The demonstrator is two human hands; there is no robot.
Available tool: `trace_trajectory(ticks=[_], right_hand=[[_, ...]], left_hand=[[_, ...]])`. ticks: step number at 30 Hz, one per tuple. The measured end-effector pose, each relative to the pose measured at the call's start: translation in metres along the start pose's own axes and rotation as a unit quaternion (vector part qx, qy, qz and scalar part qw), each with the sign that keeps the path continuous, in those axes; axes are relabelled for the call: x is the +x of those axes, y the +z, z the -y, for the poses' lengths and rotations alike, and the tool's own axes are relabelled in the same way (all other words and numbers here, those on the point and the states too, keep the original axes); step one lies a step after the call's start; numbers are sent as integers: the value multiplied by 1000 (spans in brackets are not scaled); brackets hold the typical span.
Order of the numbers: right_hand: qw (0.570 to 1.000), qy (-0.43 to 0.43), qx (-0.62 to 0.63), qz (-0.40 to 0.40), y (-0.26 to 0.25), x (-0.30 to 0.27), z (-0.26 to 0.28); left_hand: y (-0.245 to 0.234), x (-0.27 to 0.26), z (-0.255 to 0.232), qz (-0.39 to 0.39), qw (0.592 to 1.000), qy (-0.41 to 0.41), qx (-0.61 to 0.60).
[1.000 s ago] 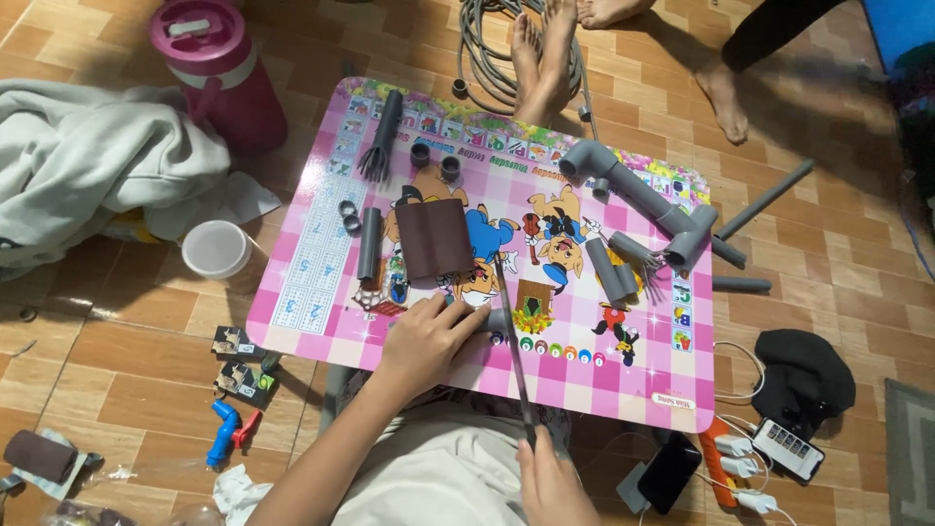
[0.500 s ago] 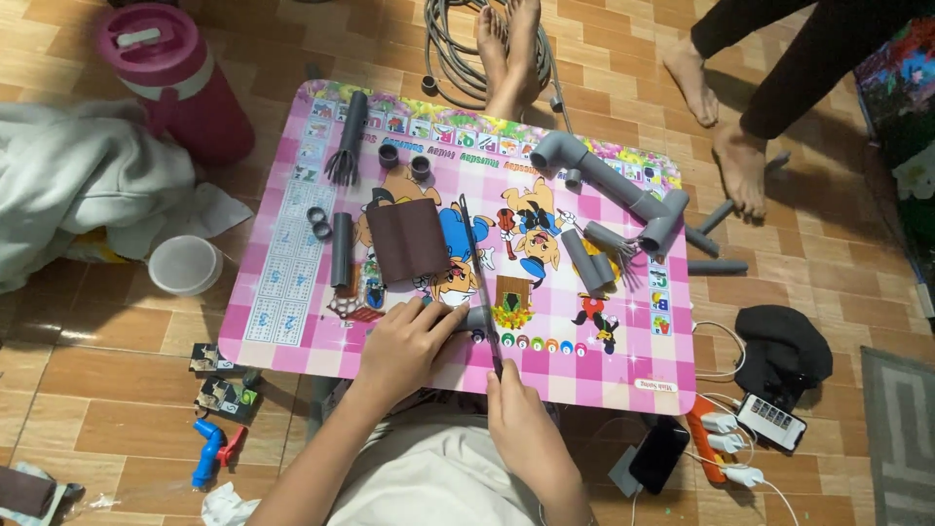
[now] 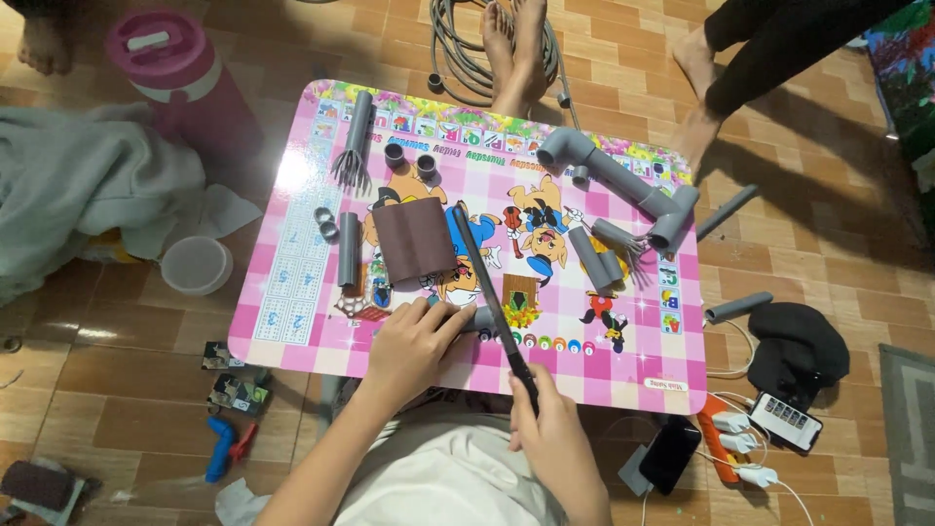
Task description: Cutting PVC pipes using a hacksaw blade and smoothing the edges with sandpaper.
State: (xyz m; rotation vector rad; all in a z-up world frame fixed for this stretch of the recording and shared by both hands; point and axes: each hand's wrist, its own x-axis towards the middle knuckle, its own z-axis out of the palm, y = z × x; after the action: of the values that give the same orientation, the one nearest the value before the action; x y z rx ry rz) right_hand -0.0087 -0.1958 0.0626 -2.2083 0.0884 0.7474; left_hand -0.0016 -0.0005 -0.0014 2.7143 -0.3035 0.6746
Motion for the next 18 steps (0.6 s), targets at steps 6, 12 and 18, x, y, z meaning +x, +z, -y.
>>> trace_trajectory(ticks=[6, 12, 18], right_hand=[[984, -62, -58, -159, -6, 12, -23], [955, -90, -175, -223, -12, 26, -36], [946, -260, -11, -193, -42, -12, -10]], left_hand=[[-1, 1, -1, 0, 1000, -2, 3], [-2, 1, 1, -1, 1000, 4, -4], [-5, 3, -1, 2, 1000, 2, -9]])
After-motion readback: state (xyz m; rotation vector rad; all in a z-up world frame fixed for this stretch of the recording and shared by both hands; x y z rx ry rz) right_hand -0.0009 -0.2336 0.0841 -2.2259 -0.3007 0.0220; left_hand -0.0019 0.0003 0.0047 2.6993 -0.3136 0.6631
